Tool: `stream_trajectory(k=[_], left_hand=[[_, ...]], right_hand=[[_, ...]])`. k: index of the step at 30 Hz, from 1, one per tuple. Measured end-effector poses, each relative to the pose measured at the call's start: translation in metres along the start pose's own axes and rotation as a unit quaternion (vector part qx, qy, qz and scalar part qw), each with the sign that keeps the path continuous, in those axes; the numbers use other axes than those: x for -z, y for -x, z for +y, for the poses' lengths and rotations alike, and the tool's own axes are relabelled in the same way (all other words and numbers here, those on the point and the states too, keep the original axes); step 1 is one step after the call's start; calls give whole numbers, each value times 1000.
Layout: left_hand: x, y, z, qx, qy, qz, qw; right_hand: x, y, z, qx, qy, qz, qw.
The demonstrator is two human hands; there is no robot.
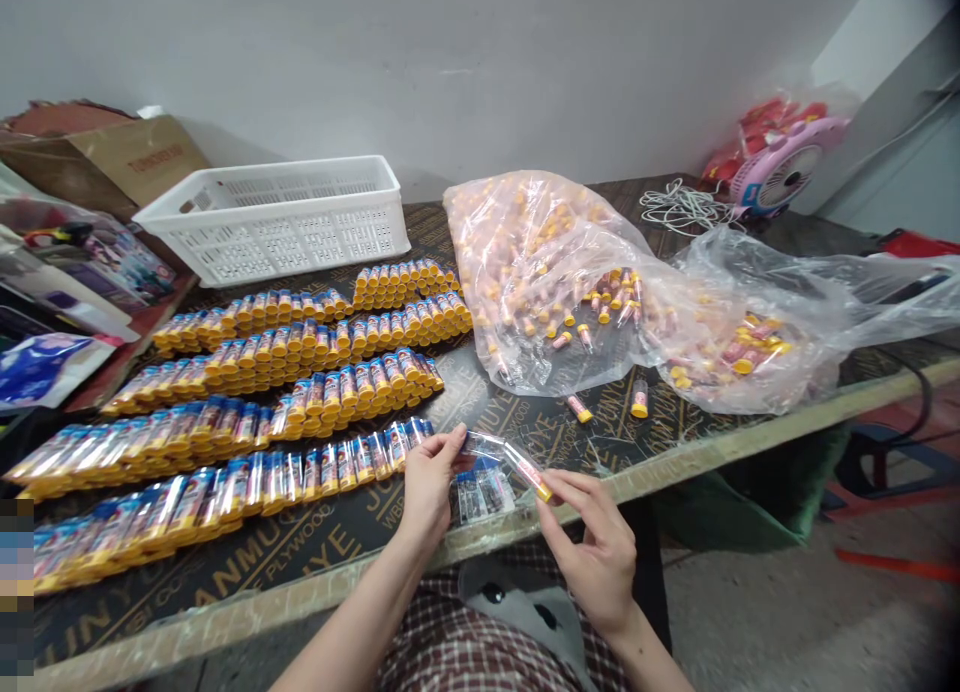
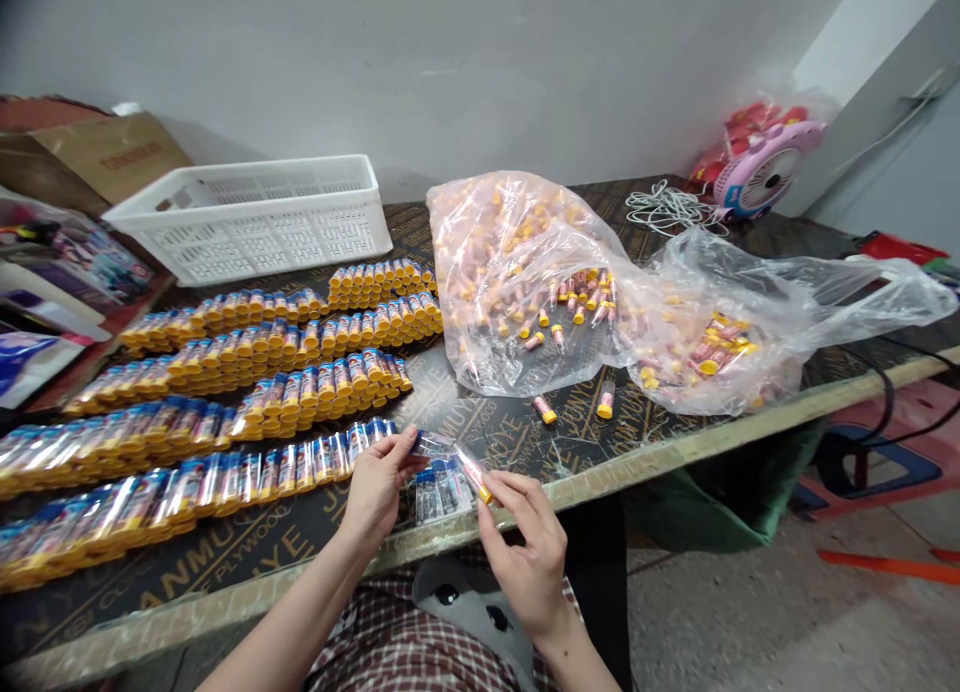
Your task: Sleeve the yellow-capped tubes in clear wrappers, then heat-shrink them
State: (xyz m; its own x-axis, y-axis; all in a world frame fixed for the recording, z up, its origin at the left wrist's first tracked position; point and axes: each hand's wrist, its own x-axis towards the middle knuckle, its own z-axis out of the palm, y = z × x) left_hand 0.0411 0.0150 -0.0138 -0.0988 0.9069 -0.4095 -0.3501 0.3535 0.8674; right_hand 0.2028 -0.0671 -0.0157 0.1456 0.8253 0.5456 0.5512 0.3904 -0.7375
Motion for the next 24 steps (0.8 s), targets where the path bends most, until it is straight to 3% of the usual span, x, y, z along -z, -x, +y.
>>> stream_trajectory(k=[3, 5, 8, 11, 14, 16, 20, 24], left_hand=[[0, 1, -4, -51, -38, -4, 998], [-1, 5, -4, -58, -42, -39, 997], [-6, 13, 0, -7, -3, -110, 994], [-8, 21, 5, 58, 28, -156, 986], [-8, 26, 6, 99, 7, -207, 973], [-7, 28, 4, 117, -24, -235, 965], [-7, 31, -1, 136, -54, -250, 957], [-8, 33, -2, 147, -51, -253, 955]], right_hand=[[-3, 2, -3, -4, -27, -40, 999], [-4, 2, -3, -10, -40, -62, 997], [-6, 0, -2, -11, -52, -104, 993], [-6, -2, 3, -1, -39, -109, 993], [-5, -5, 6, -4, -26, -107, 994], [-4, -7, 7, -9, -53, -144, 988], [-3, -7, 9, -9, -124, -225, 966], [-5, -3, 11, -21, -154, -213, 965]])
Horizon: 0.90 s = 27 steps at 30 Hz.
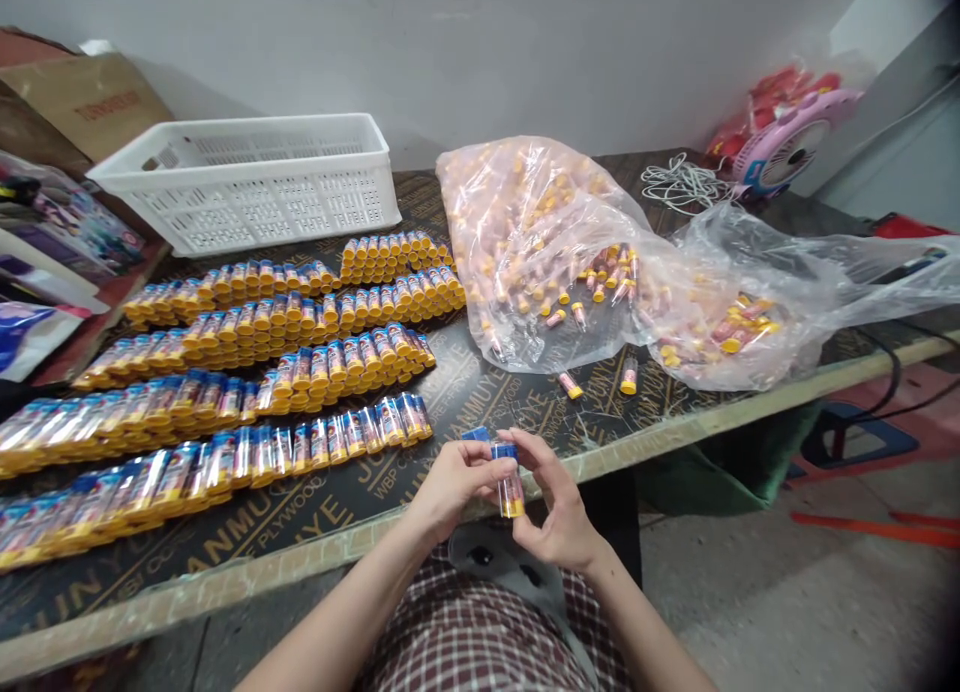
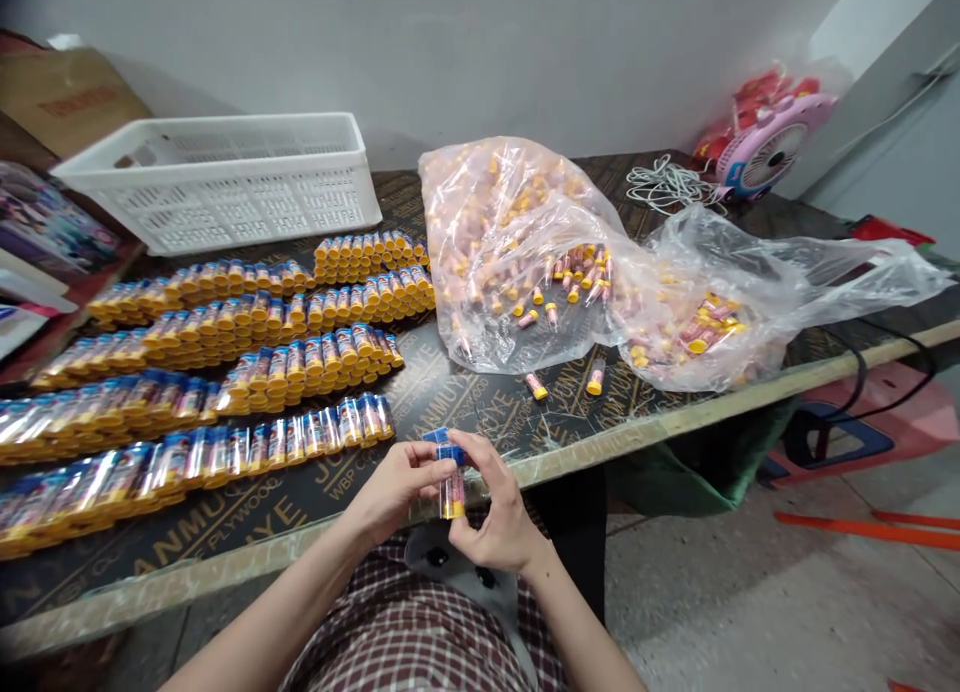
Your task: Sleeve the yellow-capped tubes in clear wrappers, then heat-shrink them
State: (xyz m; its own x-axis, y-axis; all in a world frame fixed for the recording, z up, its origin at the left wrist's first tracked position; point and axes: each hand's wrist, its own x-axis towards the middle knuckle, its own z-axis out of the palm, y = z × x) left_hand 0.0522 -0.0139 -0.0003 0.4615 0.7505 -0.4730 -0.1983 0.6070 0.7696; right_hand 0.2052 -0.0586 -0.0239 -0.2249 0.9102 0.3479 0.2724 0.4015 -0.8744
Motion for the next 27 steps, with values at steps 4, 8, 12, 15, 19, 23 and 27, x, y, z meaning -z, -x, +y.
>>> stream_trajectory(k=[4, 8, 12, 15, 19, 23, 27], left_hand=[[0, 1, -1, -2, 7, 5, 1000], [0, 2, -2, -5, 13, 5, 1000], [-1, 2, -1, -5, 13, 9, 1000], [-1, 3, -1, -9, 13, 12, 1000], [-1, 4, -2, -11, 9, 22, 1000], [16, 6, 11, -64, -50, 101, 992], [61, 10, 36, -192, -204, 290, 915]], right_hand=[[-4, 1, 1, 0, -9, 21, 1000], [-6, 1, 0, 5, -18, 32, 999], [-7, 1, 2, 10, -25, 38, 999], [-9, 2, 2, 12, -26, 41, 999], [-10, -1, -3, 16, -29, 25, 999], [-2, -8, 3, -5, 35, -4, 999], [10, -12, 30, -59, 145, 47, 987]])
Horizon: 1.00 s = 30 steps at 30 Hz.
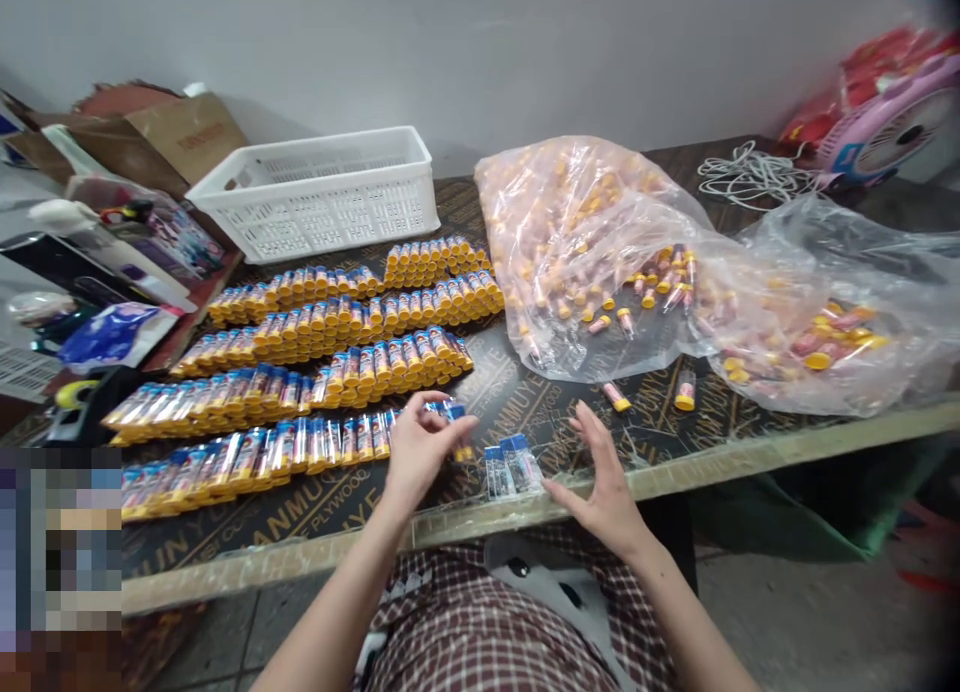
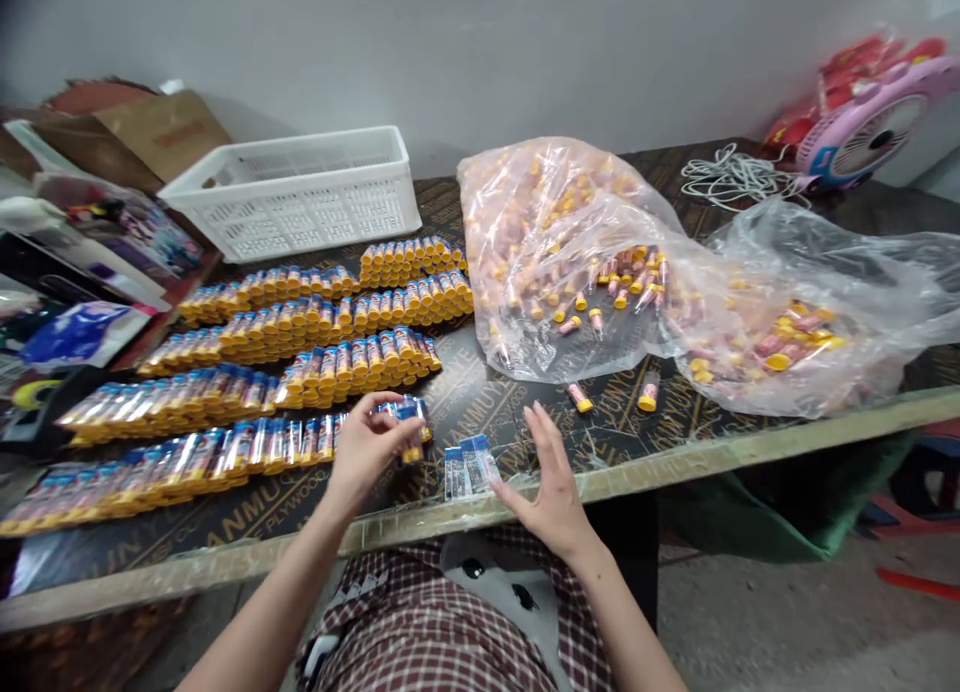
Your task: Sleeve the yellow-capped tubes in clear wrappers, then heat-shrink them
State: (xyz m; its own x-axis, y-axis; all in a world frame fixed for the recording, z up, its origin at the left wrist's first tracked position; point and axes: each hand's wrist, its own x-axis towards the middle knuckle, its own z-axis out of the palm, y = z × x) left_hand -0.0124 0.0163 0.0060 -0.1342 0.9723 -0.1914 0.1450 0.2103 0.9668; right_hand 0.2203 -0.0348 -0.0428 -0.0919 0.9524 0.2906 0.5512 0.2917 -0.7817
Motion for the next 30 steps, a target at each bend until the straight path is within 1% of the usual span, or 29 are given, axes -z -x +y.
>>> stream_trajectory(k=[2, 3, 4, 5, 7, 9, 10, 12, 13, 14, 15, 16, 17, 18, 19, 21, 22, 23, 25, 27, 30], left_hand=[[23, -14, -5, -40, -116, 81, 989], [33, -20, -9, -47, -175, 105, 978], [41, -26, -13, -50, -228, 117, 965], [47, -31, -18, -50, -272, 119, 954], [54, -37, -26, -47, -334, 103, 936], [56, -39, -29, -49, -379, 97, 919], [55, -39, -28, -55, -397, 106, 910], [47, -33, -23, -81, -408, 141, 898], [39, -28, -20, -103, -397, 153, 899], [30, -22, -17, -130, -376, 147, 906], [18, -16, -15, -160, -353, 121, 914], [4, -9, -13, -186, -336, 71, 921], [-10, -2, -12, -209, -332, 4, 920], [-24, 3, -13, -216, -361, -67, 905], [-38, 7, -14, -201, -413, -112, 881], [-58, 10, -17, -155, -510, -157, 831], [-64, 10, -19, -137, -545, -162, 811], [-67, 9, -20, -128, -566, -164, 798], [-69, 7, -22, -131, -581, -164, 787], [-66, 6, -22, -143, -576, -161, 788], [-63, 6, -22, -157, -558, -156, 800]], right_hand=[[-1, -1, 11, -16, 16, 22, 999], [-2, -2, 14, -16, 18, 27, 999], [-3, -2, 15, -14, 21, 30, 999], [-4, -2, 15, -12, 27, 30, 999], [-3, -3, 13, -12, 45, 31, 998], [0, -6, 16, -12, 73, 46, 996], [3, -9, 20, -10, 92, 59, 994], [12, -17, 34, -3, 145, 92, 985], [18, -22, 43, -7, 178, 108, 978], [24, -28, 53, -18, 212, 122, 969], [29, -33, 63, -38, 245, 131, 960], [33, -39, 72, -64, 274, 133, 950], [37, -44, 80, -86, 297, 130, 942], [39, -48, 86, -103, 313, 123, 936], [40, -51, 90, -111, 321, 115, 933], [41, -54, 93, -107, 323, 104, 935], [41, -54, 93, -101, 317, 102, 937], [40, -53, 92, -94, 309, 102, 941], [41, -50, 90, -81, 288, 103, 948], [42, -48, 88, -68, 260, 112, 957], [44, -46, 85, -50, 209, 139, 967]])
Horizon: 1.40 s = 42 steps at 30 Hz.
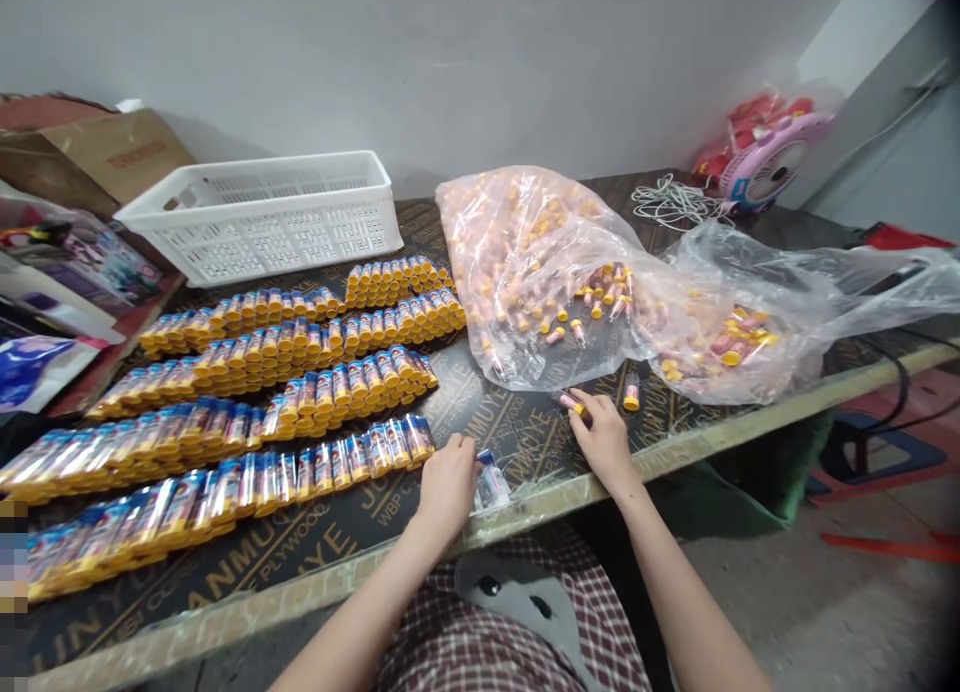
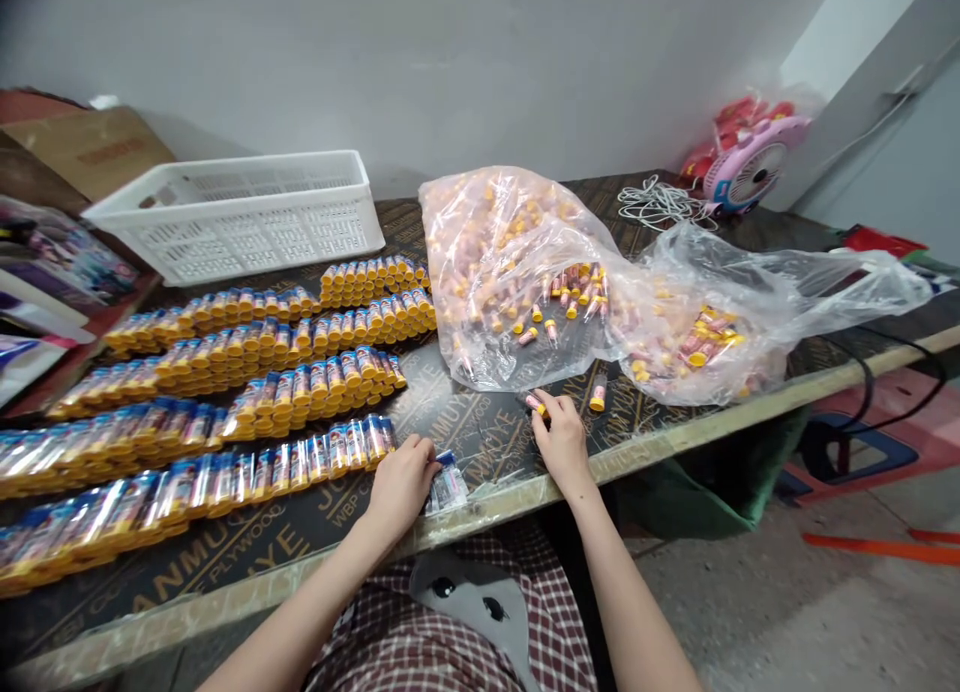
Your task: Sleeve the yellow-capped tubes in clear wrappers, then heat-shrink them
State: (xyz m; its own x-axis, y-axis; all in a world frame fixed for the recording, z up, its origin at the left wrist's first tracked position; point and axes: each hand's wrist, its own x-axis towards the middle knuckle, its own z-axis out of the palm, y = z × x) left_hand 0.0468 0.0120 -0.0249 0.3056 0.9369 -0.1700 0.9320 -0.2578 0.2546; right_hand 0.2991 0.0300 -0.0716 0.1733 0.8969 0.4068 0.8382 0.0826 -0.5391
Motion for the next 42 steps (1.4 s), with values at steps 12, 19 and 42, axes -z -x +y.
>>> stream_trajectory(k=[12, 19, 42], left_hand=[[-2, -1, -5, 65, 548, 92, 829], [15, 0, 0, 161, 767, 8, 621], [13, 8, 8, 137, 746, 106, 643]], right_hand=[[30, 47, -74, -82, -307, 16, 948], [41, 78, -105, -36, -280, 29, 959], [32, 89, -123, 50, -275, -32, 960]])
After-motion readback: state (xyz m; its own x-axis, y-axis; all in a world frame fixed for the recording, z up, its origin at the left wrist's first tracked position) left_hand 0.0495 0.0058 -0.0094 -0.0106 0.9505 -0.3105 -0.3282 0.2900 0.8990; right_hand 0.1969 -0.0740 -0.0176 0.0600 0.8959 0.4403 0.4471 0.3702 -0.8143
